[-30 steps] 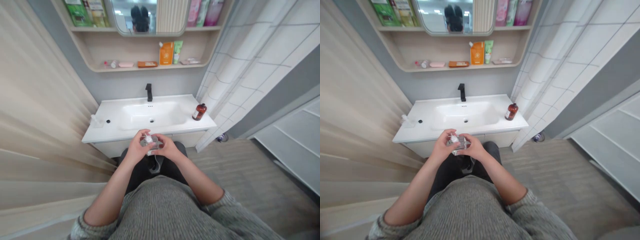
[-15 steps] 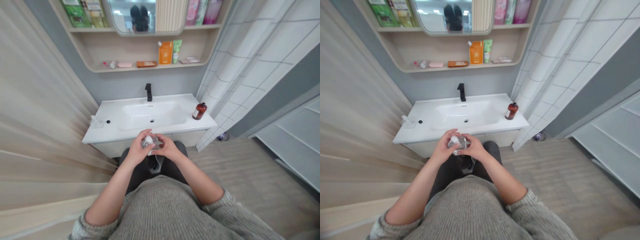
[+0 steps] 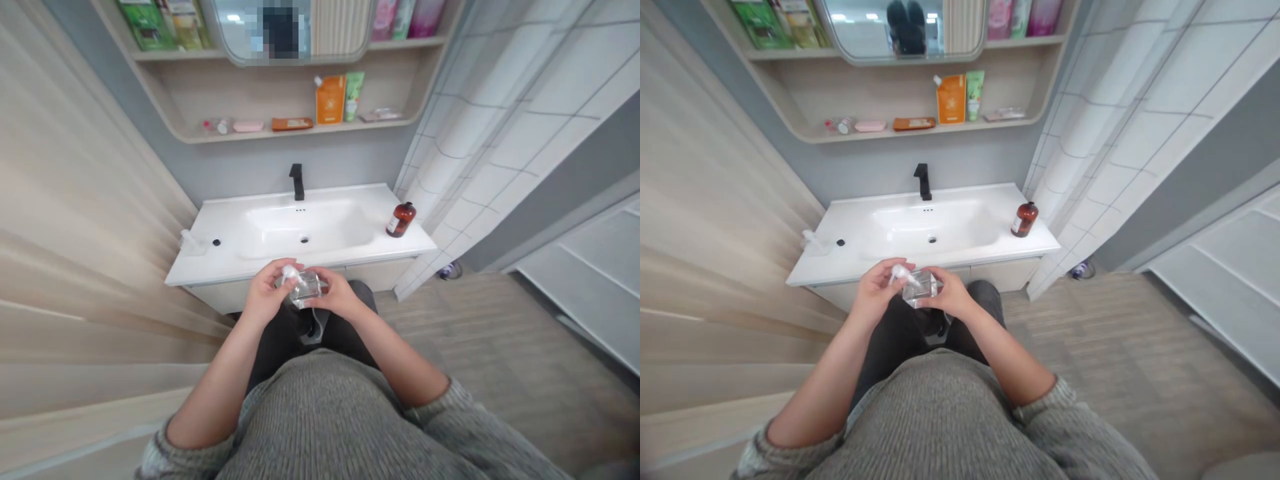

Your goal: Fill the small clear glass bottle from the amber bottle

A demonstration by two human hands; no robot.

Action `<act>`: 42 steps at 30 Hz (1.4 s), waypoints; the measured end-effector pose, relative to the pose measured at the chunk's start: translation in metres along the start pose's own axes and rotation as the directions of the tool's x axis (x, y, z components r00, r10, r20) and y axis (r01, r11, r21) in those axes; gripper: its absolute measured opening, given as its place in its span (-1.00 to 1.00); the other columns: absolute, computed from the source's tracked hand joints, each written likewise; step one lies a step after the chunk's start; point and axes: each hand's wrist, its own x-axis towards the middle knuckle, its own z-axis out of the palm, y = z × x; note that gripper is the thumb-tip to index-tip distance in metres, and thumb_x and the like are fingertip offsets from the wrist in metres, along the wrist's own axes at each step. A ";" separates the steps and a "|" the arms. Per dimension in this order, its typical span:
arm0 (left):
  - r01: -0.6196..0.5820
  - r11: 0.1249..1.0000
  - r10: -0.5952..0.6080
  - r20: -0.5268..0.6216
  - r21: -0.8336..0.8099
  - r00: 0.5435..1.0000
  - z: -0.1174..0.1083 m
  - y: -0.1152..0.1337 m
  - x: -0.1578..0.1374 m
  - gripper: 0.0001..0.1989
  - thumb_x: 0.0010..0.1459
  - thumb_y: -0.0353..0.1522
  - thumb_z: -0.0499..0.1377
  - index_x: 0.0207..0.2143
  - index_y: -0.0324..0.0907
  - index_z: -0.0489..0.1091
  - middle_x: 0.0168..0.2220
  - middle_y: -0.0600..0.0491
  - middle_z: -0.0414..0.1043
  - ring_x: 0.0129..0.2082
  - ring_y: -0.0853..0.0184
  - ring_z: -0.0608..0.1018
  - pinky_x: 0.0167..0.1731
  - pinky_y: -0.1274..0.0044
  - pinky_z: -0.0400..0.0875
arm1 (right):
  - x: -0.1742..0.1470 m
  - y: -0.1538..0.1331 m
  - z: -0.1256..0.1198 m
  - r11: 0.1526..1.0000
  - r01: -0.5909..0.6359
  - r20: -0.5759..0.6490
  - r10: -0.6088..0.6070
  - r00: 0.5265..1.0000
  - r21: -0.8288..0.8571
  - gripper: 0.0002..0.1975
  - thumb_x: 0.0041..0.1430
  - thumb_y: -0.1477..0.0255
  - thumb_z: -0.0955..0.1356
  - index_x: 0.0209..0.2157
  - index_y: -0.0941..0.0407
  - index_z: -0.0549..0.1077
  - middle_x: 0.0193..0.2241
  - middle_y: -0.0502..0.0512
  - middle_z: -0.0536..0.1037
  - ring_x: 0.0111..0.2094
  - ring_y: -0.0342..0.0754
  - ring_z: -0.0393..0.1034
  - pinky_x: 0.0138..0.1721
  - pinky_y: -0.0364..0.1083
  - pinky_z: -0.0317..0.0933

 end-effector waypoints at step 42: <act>-0.009 1.000 0.006 -0.260 -0.008 0.966 -0.029 -0.034 0.013 -0.60 0.34 -0.07 0.45 0.08 -0.06 0.57 0.10 -0.09 0.74 0.06 0.12 0.72 0.14 0.27 0.58 | 0.017 0.033 -0.001 0.997 -0.057 -0.087 0.062 0.994 0.054 -0.11 -0.17 0.16 0.79 0.23 -0.04 0.59 0.21 0.18 0.64 0.16 0.21 0.61 0.16 0.16 0.58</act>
